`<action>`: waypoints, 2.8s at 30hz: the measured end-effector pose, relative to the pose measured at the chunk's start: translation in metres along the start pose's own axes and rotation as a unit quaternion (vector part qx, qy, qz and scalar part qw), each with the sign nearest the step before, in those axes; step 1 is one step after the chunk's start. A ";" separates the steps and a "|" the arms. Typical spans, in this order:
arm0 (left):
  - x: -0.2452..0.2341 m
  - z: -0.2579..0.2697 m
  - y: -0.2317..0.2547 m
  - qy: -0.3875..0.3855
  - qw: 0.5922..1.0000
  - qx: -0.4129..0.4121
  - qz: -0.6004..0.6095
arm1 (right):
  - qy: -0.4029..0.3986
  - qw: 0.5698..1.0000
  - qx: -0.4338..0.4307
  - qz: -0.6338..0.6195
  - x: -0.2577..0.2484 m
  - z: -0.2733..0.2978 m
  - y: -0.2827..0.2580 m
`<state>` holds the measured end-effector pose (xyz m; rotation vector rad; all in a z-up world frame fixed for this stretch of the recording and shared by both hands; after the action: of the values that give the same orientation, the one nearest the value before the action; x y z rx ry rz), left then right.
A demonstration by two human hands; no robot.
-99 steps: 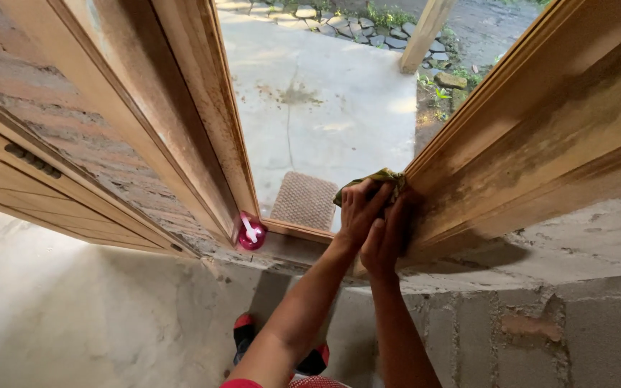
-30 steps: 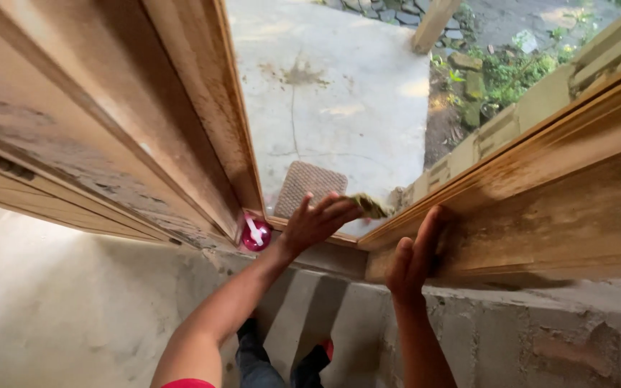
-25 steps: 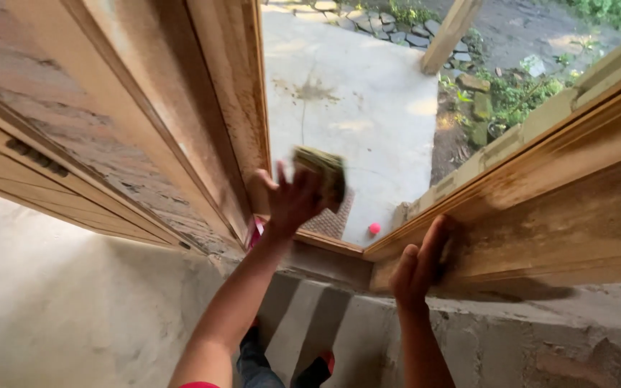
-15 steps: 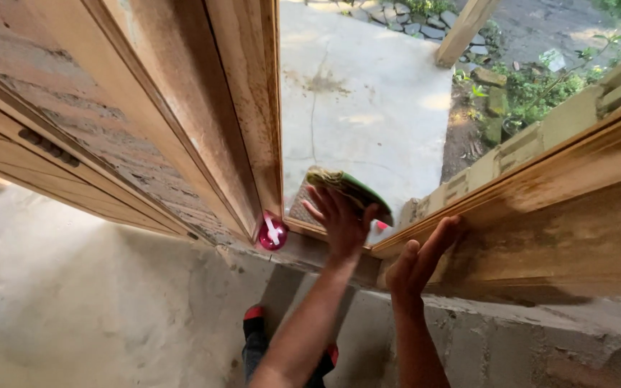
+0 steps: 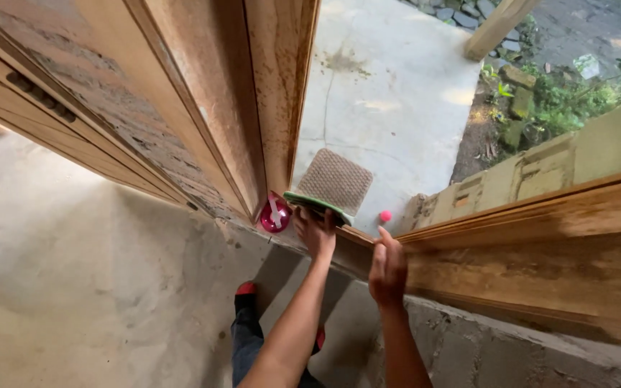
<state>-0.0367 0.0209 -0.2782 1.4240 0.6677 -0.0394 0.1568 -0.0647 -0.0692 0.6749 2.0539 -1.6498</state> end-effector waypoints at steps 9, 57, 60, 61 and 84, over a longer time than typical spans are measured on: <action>0.053 0.017 -0.042 -0.124 0.979 -0.069 -0.146 | -0.068 0.982 0.136 -0.116 0.059 0.010 0.099; -0.075 0.028 0.270 -0.023 0.802 0.577 -0.154 | 0.189 0.907 0.026 -0.375 -0.020 -0.001 -0.025; -0.036 0.064 0.297 -0.102 0.763 0.605 -0.203 | 0.249 0.907 0.013 -0.339 -0.046 0.013 -0.025; -0.034 0.076 0.312 -0.101 0.762 0.608 -0.200 | 0.251 0.908 0.010 -0.336 -0.055 0.017 -0.024; -0.212 -0.037 0.310 0.058 0.817 0.475 -0.322 | 0.066 0.967 -0.239 -0.053 -0.018 -0.097 -0.290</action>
<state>-0.0978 0.0336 0.0937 2.0786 1.3208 -0.9469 -0.0076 -0.0232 0.1864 0.5228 2.4941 -1.1079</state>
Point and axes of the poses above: each hand's wrist, its own z-axis away from the middle knuckle, its own x-axis out of the palm, y = z × x, the point moved 9 cm from there along -z, towards the middle knuckle, and after that the axes turned 15 degrees about -y, right-handed, at the moved point
